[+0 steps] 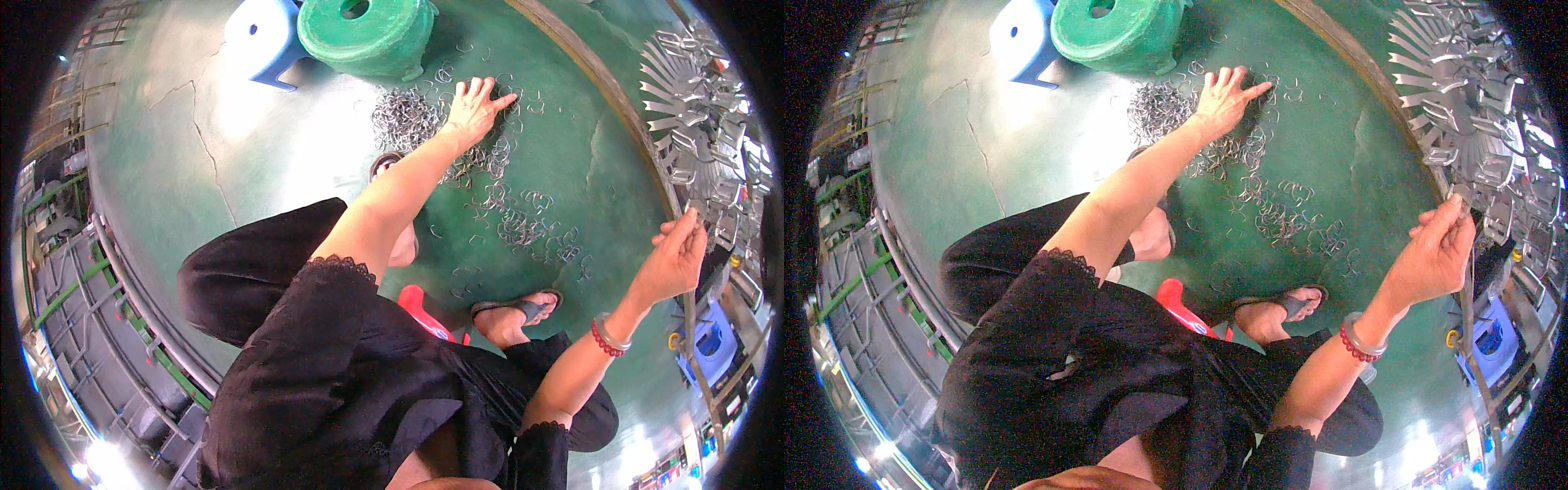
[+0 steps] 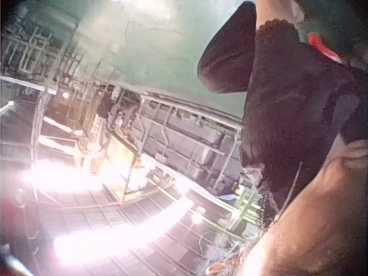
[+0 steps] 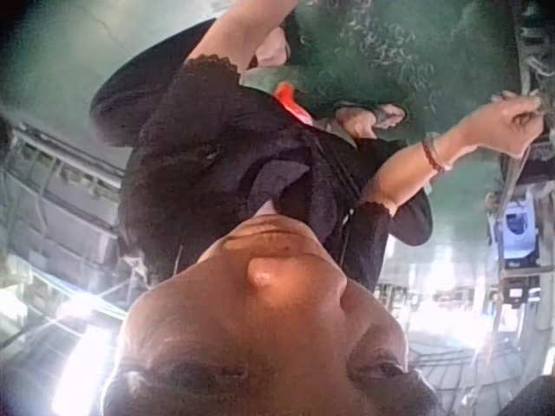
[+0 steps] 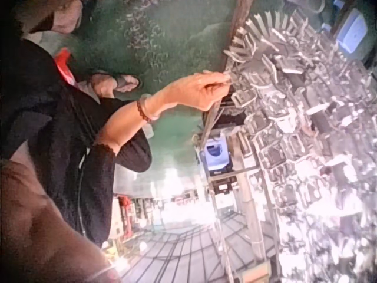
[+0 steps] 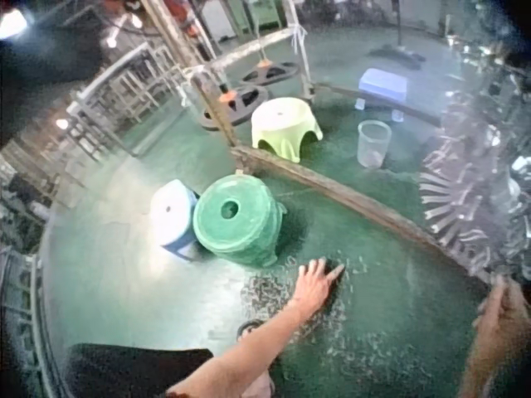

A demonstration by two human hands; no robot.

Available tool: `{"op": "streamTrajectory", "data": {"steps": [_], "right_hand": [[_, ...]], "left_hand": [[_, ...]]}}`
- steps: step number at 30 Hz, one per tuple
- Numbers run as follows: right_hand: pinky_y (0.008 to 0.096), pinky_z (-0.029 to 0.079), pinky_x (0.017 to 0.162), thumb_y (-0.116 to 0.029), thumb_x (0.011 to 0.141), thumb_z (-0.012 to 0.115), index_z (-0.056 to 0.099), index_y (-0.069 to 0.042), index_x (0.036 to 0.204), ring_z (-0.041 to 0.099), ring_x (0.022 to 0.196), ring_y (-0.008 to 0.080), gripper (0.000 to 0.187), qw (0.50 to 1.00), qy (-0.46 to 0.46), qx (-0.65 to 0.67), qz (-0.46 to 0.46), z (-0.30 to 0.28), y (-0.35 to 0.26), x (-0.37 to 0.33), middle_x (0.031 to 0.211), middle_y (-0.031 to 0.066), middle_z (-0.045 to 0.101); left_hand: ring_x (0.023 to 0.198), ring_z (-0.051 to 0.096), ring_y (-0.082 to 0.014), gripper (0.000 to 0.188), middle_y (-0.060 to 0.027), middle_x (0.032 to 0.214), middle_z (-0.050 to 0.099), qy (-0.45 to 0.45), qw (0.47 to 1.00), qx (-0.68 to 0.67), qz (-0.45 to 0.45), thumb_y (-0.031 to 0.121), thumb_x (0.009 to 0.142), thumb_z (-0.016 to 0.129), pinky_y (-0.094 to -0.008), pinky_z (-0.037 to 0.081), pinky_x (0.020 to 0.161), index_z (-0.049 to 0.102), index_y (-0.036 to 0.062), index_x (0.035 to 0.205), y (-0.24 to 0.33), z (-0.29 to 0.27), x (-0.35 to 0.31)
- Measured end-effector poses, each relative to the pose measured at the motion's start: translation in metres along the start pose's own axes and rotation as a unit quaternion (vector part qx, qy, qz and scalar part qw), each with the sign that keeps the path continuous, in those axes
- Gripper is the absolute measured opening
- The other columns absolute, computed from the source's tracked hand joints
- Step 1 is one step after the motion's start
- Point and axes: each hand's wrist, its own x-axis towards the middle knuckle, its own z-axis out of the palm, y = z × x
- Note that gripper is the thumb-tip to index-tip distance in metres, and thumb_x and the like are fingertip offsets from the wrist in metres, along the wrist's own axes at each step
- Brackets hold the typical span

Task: The person sits on the floor and repeatedly picks up small metal hooks from a pile, attaching them to a hanging rack. The person handles the hooks one at a time, securing them onto the rack structure.

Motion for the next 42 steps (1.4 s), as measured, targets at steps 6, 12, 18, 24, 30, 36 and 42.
{"op": "streamTrajectory", "data": {"steps": [6,12,18,24,30,36,42], "right_hand": [[0.0185,0.037,0.043,-0.020,0.091,0.059,0.065,-0.001,0.085,0.049,0.051,0.0034,0.020,1.000,-0.005,-0.026,0.005,-0.001,0.001,0.002,0.060,0.0009,0.058],[0.0194,0.037,0.043,-0.019,0.091,0.059,0.066,-0.001,0.085,0.049,0.049,0.0041,0.020,1.000,0.003,-0.011,0.008,0.003,-0.002,0.002,0.060,0.0011,0.059],[0.0194,0.038,0.043,-0.021,0.091,0.059,0.066,-0.002,0.085,0.050,0.049,0.0044,0.021,1.000,0.003,-0.028,0.012,0.003,-0.003,0.002,0.059,0.0012,0.059],[0.0196,0.039,0.043,-0.022,0.091,0.059,0.067,-0.002,0.085,0.051,0.050,0.0049,0.022,0.998,0.011,-0.062,0.017,0.005,-0.008,0.002,0.060,0.0017,0.060],[0.0192,0.038,0.043,-0.020,0.090,0.060,0.067,-0.002,0.085,0.050,0.050,0.0043,0.020,0.999,0.020,-0.027,0.007,0.002,-0.001,0.001,0.060,0.0018,0.059],[0.0182,0.037,0.043,-0.019,0.090,0.060,0.066,-0.002,0.087,0.048,0.050,0.0036,0.018,0.999,0.022,0.000,0.023,0.003,-0.002,0.000,0.059,0.0010,0.058],[0.0184,0.038,0.044,-0.019,0.090,0.060,0.067,-0.002,0.088,0.049,0.050,0.0040,0.018,0.999,0.015,-0.005,0.028,0.002,-0.003,0.000,0.059,0.0009,0.058]], "left_hand": [[0.105,0.044,-0.0240,0.051,-0.0075,0.119,0.047,-0.001,0.993,0.008,0.115,0.011,0.079,0.052,-0.0377,0.034,0.084,0.054,0.0327,0.126,-0.016,-0.006,-0.018],[0.109,0.043,-0.0211,0.031,-0.0034,0.111,0.050,-0.008,0.976,-0.045,0.215,0.019,0.080,0.051,-0.0405,0.033,0.091,0.066,0.0269,0.107,-0.046,-0.008,-0.032],[0.104,0.045,-0.0229,0.037,-0.0026,0.109,0.051,0.021,0.986,-0.058,0.154,0.013,0.077,0.054,-0.0404,0.035,0.088,0.063,0.0241,0.111,-0.030,-0.004,-0.009],[0.105,0.043,-0.0247,0.038,-0.0082,0.107,0.050,0.046,0.995,0.001,0.084,0.016,0.081,0.050,-0.0415,0.032,0.087,0.060,0.0232,0.117,-0.009,0.010,0.000],[0.104,0.044,-0.0227,0.029,-0.0042,0.105,0.052,-0.019,0.991,-0.042,0.126,0.015,0.076,0.054,-0.0405,0.033,0.088,0.066,0.0197,0.103,-0.018,0.005,-0.010],[0.102,0.045,-0.0235,0.036,-0.0021,0.105,0.054,0.060,0.986,-0.075,0.137,0.012,0.073,0.056,-0.0417,0.035,0.087,0.065,0.0203,0.107,-0.008,0.004,0.005],[0.110,0.042,-0.0279,0.055,-0.0132,0.128,0.040,-0.007,0.997,-0.008,0.072,0.011,0.082,0.052,-0.0482,0.031,0.093,0.044,0.0267,0.134,0.035,0.012,0.022]]}}
